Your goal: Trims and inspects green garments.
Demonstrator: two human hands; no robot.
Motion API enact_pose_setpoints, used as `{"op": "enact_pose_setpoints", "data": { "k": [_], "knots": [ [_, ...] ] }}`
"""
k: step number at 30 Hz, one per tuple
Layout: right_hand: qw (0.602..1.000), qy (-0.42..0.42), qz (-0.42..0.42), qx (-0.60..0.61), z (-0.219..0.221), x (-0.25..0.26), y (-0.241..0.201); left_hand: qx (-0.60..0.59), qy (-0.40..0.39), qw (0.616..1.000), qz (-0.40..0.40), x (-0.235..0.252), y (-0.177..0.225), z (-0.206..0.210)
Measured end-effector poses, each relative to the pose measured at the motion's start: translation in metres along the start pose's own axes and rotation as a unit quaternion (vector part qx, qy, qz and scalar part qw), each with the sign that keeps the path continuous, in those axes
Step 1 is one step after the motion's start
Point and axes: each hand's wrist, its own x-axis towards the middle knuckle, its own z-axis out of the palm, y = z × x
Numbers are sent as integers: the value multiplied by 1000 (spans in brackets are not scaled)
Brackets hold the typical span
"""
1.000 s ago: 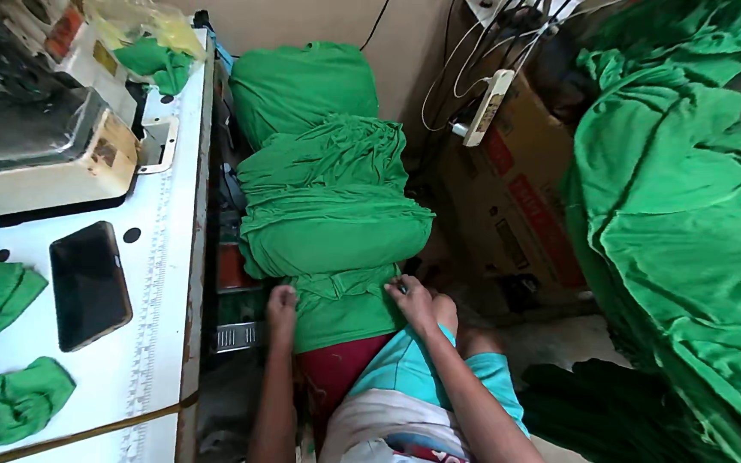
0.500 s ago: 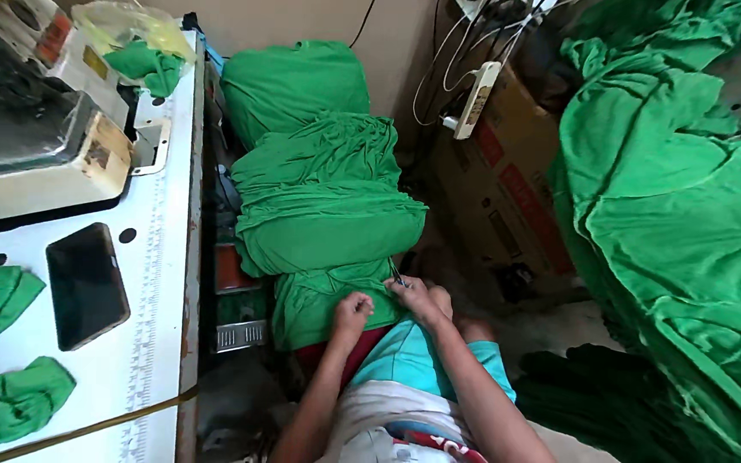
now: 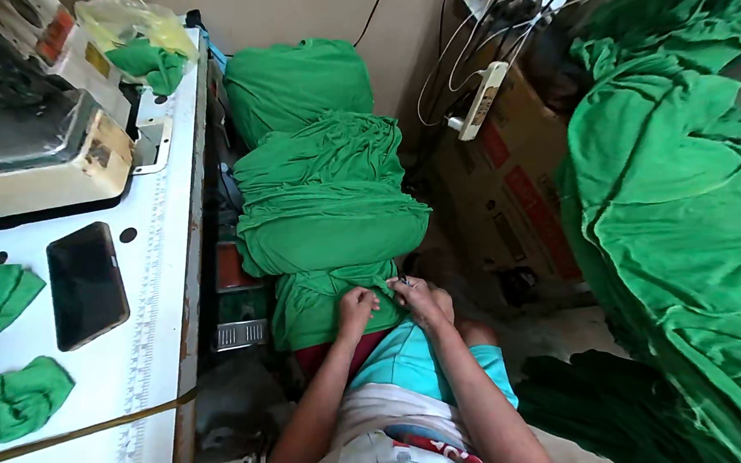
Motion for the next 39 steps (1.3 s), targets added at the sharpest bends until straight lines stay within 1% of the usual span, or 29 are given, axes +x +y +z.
{"op": "enact_pose_setpoints", "data": {
  "k": [2, 6, 8, 10, 14, 18, 22, 23, 24, 25, 26, 28, 29, 30, 31, 32, 33, 34, 36, 38, 39],
  "knots": [
    [1000, -13, -10, -14, 2, 1, 2, 20, -22, 999, -12, 2, 8, 1],
    [995, -26, -47, -81, 1, 0, 3, 65, -50, 996, 15, 12, 9, 2],
    [991, -28, -67, -109, 0, 0, 5, 74, -57, 996, 13, 11, 8, 2],
    [991, -16, -65, -116, 2, 1, 5, 65, -63, 996, 14, 7, 7, 1],
    [997, -5, -33, -64, 5, 3, 4, 25, -69, 997, 22, -2, -1, -5],
    [999, -8, -32, -7, 2, 3, 3, -38, -93, 994, 40, -8, -11, -12],
    [999, 6, -36, -13, 1, 1, 5, -41, -156, 986, 37, -26, -11, -26],
    [998, 12, -49, -28, 2, 1, 5, -33, -154, 986, 46, -33, -10, -31],
    [996, 16, -66, -53, 3, 1, 6, -26, -127, 990, 64, -40, -10, -36],
    [993, 17, -82, -85, 3, 1, 6, -17, -67, 994, 89, -48, -11, -39],
    [988, 12, -92, -126, 3, 0, 5, 0, 18, 993, 115, -55, -13, -43],
    [967, -19, -113, -229, 2, -4, -2, 79, 188, 967, 149, -62, -23, -59],
    [950, -32, -130, -281, 2, -6, -7, 134, 242, 952, 132, -63, -30, -72],
    [934, -33, -144, -326, 2, -9, -14, 186, 279, 938, 87, -65, -38, -86],
    [921, -16, -155, -357, -1, -12, -22, 216, 295, 930, 24, -65, -46, -100],
    [912, 21, -167, -375, -5, -13, -31, 225, 286, 930, -39, -66, -55, -115],
    [906, 71, -182, -376, -13, -12, -38, 216, 263, 937, -79, -67, -65, -130],
    [903, 117, -184, -369, -23, -9, -46, 186, 234, 951, -82, -69, -76, -143],
    [895, 190, -167, -367, -42, -5, -58, 154, 159, 974, -51, -74, -91, -164],
    [889, 205, -143, -384, -57, -3, -66, 155, 103, 981, -47, -75, -94, -174],
    [890, 196, -134, -390, -62, -2, -69, 147, 103, 982, -62, -76, -92, -175]
  ]
}}
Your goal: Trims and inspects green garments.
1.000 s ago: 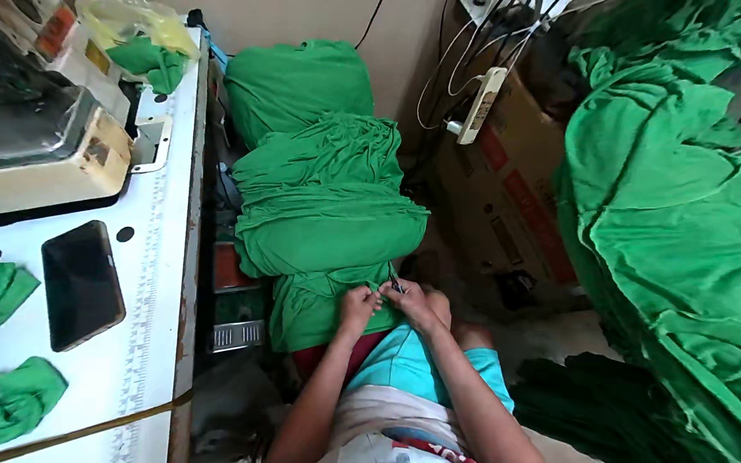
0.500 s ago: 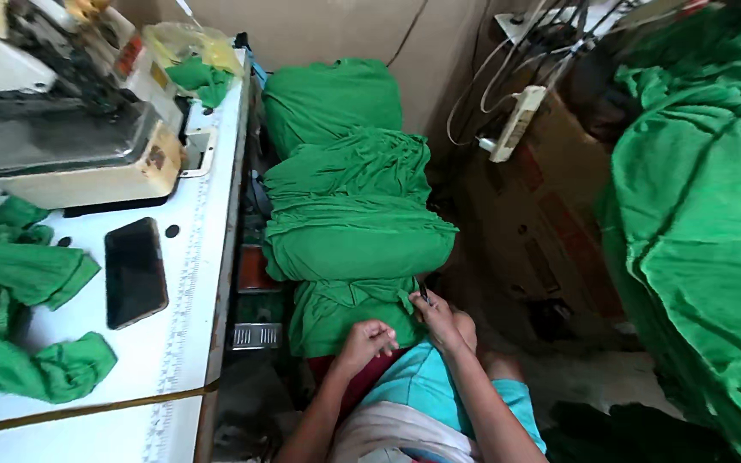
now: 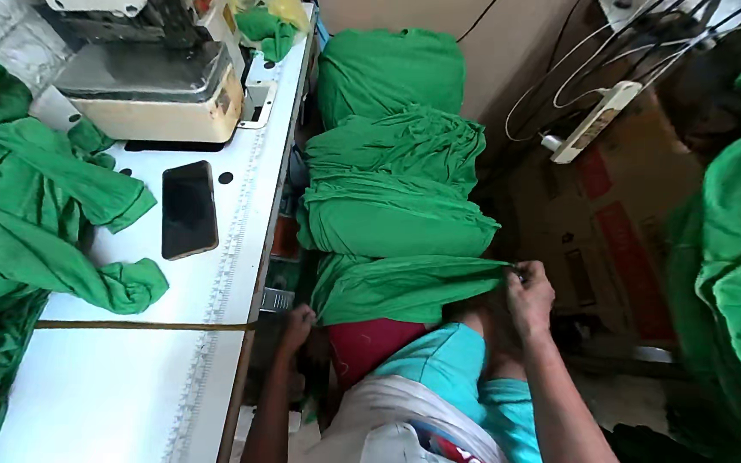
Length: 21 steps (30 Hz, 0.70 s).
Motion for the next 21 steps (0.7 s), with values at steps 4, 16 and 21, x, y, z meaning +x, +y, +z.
{"op": "enact_pose_setpoints", "data": {
  "k": [4, 16, 21],
  "knots": [
    [997, -50, 31, 59, -3, 14, 0, -57, 72, 988, -125, 10, 19, -11],
    [966, -157, 23, 205, -12, 48, -37, -540, 149, 829, 6, 1, 67, -36],
    [809, 55, 216, 544, 39, 68, -34, -541, 191, 805, 153, 97, 114, -35]
  ]
}}
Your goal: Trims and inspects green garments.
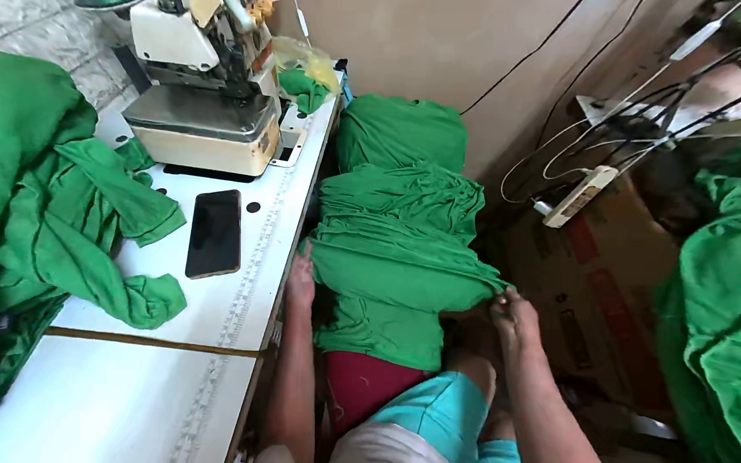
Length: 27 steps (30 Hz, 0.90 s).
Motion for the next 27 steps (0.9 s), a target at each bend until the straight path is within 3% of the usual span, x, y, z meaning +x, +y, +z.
{"op": "enact_pose_setpoints", "data": {
  "k": [2, 4, 5, 8, 10, 13, 15, 18, 20, 22, 23, 24, 27],
  "knots": [
    [1000, 19, 21, -12, 4, 0, 22, 183, -94, 978, 18, 25, -23, 17],
    [997, 1, 18, -73, 6, -4, 35, 363, -176, 915, 16, 40, -34, 27],
    [996, -13, 8, -91, 6, -6, 35, 400, -187, 897, 18, 41, -34, 28],
    [991, -3, -54, -123, -4, -16, 28, 332, -132, 932, 54, 26, -26, 13],
    [983, 9, -92, -158, -14, -28, 26, 296, -49, 952, 57, 4, -30, -14],
    [948, -74, -151, -270, -16, -63, 36, 331, 81, 940, -25, -41, -50, -63],
    [890, -205, -186, -361, -11, -90, 54, 347, 102, 916, -172, -75, -57, -87],
    [780, -383, -202, -453, 13, -130, 92, 288, 62, 884, -363, -112, -58, -104],
    [686, -453, -206, -530, 30, -152, 117, 213, 42, 904, -369, -121, -58, -108],
    [581, -478, -183, -633, 46, -166, 128, 187, 42, 936, -295, -124, -59, -107],
    [574, -478, -169, -644, 50, -168, 130, 194, 40, 943, -267, -123, -59, -107],
    [596, -476, -157, -627, 50, -165, 129, 209, 35, 946, -244, -120, -58, -107],
    [715, -473, -122, -501, 39, -151, 128, 286, -6, 948, -138, -114, -52, -101]
  ]
}}
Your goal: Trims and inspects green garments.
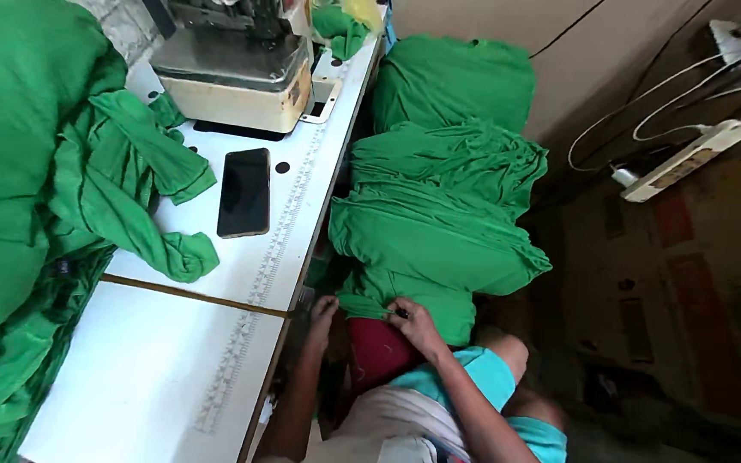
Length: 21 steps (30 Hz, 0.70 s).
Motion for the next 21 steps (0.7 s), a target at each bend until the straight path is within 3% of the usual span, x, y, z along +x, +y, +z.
{"op": "enact_pose_setpoints", "data": {
  "k": [5, 9, 14, 15, 18, 21],
  "knots": [
    [985, 43, 23, 166, -4, -14, 7, 265, 69, 939, 208, -14, 30, 8],
    [972, 106, 16, 209, -13, -16, -2, 291, 105, 907, 285, -12, 29, 18],
    [971, 140, -24, 194, -26, -14, -20, 332, 41, 877, 346, -11, 38, 36],
    [976, 130, -27, 171, -27, -14, -24, 358, 28, 871, 335, -12, 42, 43],
    [992, 107, -44, 54, -21, -15, -29, 411, 4, 887, 208, -7, 63, 59],
    [987, 138, -56, -63, -28, -16, -20, 373, 87, 916, 117, 14, 74, 51]
  ]
}}
